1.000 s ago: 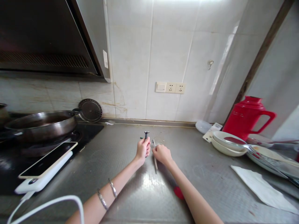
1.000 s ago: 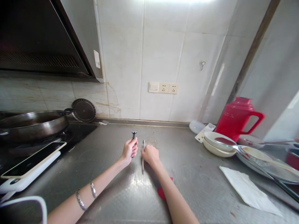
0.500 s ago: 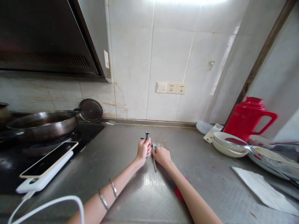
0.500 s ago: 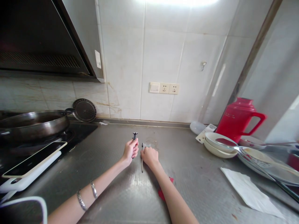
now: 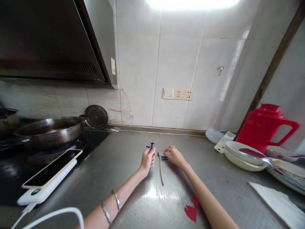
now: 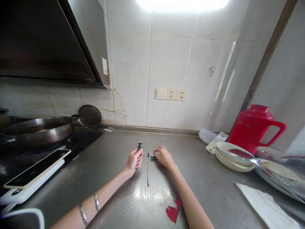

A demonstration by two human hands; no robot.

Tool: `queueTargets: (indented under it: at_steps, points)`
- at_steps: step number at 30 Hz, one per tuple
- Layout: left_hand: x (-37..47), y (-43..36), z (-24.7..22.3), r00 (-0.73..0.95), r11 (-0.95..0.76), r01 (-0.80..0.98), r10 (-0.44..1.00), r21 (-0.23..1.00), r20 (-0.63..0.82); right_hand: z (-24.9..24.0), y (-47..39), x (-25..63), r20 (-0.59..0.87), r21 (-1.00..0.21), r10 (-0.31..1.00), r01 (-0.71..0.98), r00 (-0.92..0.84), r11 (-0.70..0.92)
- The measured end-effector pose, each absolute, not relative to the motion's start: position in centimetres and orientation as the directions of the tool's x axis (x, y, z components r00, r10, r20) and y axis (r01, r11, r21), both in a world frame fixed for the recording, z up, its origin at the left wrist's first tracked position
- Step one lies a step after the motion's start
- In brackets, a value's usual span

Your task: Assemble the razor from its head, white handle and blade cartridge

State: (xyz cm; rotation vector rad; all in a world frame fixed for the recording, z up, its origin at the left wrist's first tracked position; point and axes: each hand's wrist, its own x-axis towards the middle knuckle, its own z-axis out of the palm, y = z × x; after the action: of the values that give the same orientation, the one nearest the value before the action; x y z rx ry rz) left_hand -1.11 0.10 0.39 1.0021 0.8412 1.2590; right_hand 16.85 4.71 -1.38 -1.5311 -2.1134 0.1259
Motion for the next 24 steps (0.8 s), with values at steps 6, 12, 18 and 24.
queueTargets:
  at_steps: [6, 12, 18, 24]
  points:
    - [-1.26, 0.36, -0.02, 0.141, 0.037, -0.344, 0.99, 0.938, 0.012, -2.18, 5.08, 17.58, 0.301, -0.39, 0.876, 0.79, -0.377, 0.474]
    - [-1.15, 0.3, -0.1, 0.15, 0.042, -0.342, 0.989, 0.939, 0.011, -1.9, 4.82, 17.4, 0.263, -0.409, 0.887, 0.789, -0.38, 0.459]
    - [-1.1, 0.27, -0.12, 0.15, 0.039, -0.339, 0.989, 0.94, 0.013, -1.93, 4.58, 17.24, 0.309, -0.372, 0.861, 0.782, -0.403, 0.5]
    - [-1.11, 0.36, -0.15, 0.159, 0.046, -0.34, 0.987, 0.939, 0.01, -2.63, 5.05, 17.51, 0.336, -0.354, 0.856, 0.789, -0.393, 0.501]
